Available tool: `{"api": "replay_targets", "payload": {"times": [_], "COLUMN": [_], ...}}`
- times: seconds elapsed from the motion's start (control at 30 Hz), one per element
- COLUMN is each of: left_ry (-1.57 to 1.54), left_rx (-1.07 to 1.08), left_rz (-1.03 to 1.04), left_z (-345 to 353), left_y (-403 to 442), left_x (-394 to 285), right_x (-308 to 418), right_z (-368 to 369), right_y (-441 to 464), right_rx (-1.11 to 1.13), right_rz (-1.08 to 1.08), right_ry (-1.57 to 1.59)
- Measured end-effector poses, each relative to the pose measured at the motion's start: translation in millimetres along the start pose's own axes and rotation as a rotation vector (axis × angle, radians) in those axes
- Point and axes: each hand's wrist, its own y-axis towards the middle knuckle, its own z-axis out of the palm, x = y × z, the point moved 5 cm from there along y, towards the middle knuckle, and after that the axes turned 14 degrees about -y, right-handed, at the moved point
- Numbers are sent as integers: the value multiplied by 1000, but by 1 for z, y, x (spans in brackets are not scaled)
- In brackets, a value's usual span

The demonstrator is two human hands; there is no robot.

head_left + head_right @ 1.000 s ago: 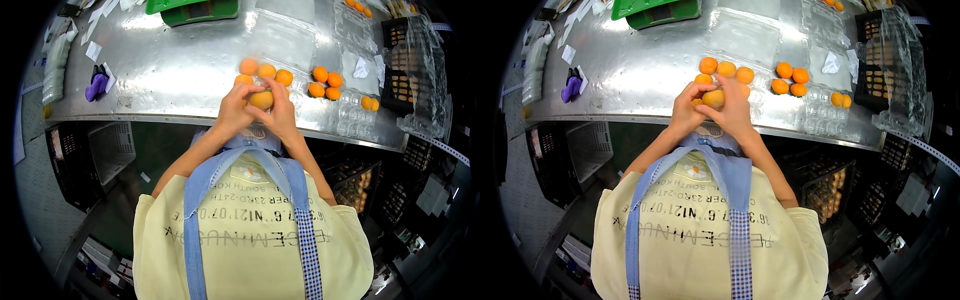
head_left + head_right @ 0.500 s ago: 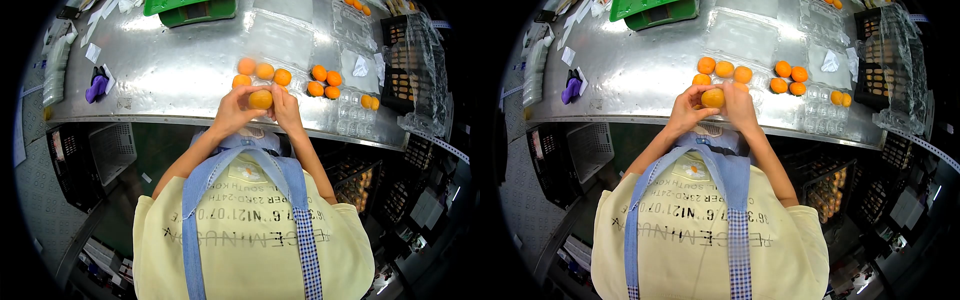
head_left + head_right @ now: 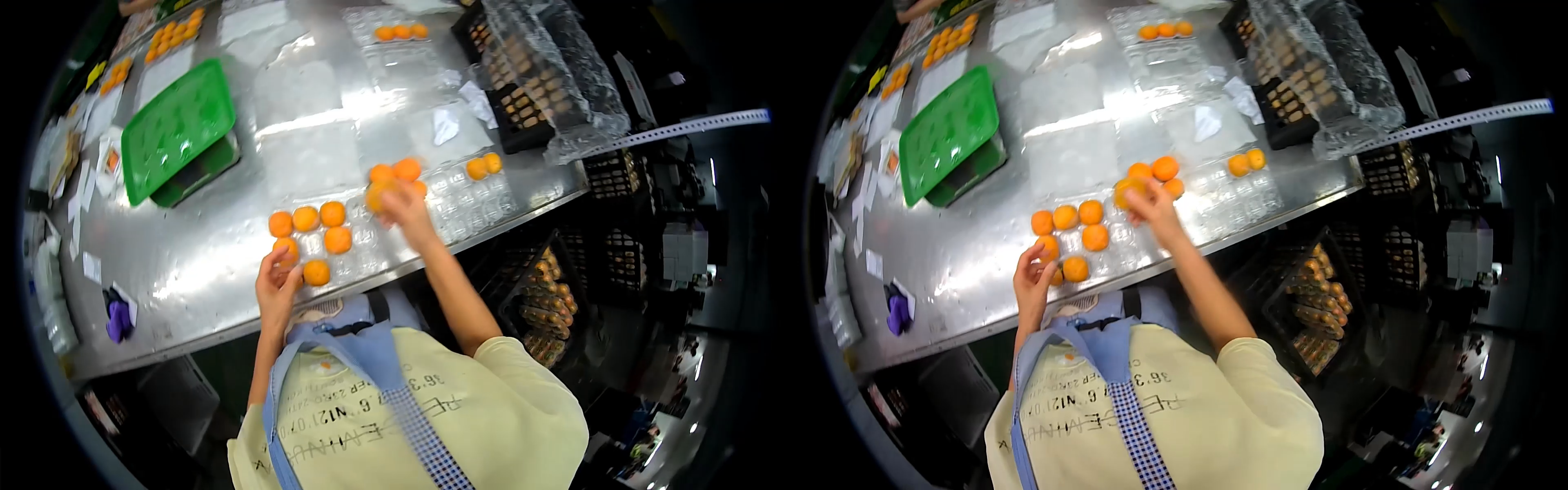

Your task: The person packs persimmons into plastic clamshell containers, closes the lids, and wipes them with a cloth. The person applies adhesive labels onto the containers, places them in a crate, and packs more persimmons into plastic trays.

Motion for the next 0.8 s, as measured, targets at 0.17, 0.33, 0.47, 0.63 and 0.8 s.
{"api": "replay_targets", "payload": {"times": [0.17, 0.33, 0.47, 0.63, 0.8], "left_ry": [-27, -72, -50, -32, -62], "left_rx": [-25, -69, -152, -259, -270], "left_rz": [10, 49, 63, 15, -16], "left_z": [-22, -29, -43, -65, -64], "left_y": [7, 8, 9, 1, -2], "left_x": [12, 14, 14, 18, 16], "right_x": [175, 254, 175, 8, -12], "right_z": [-185, -283, -171, 11, 115], "right_y": [56, 88, 91, 67, 28], "right_rx": [-342, -349, -245, 215, 270], "right_rz": [-461, -586, -488, -317, -759], "right_ry": [252, 326, -115, -813, -1241]}}
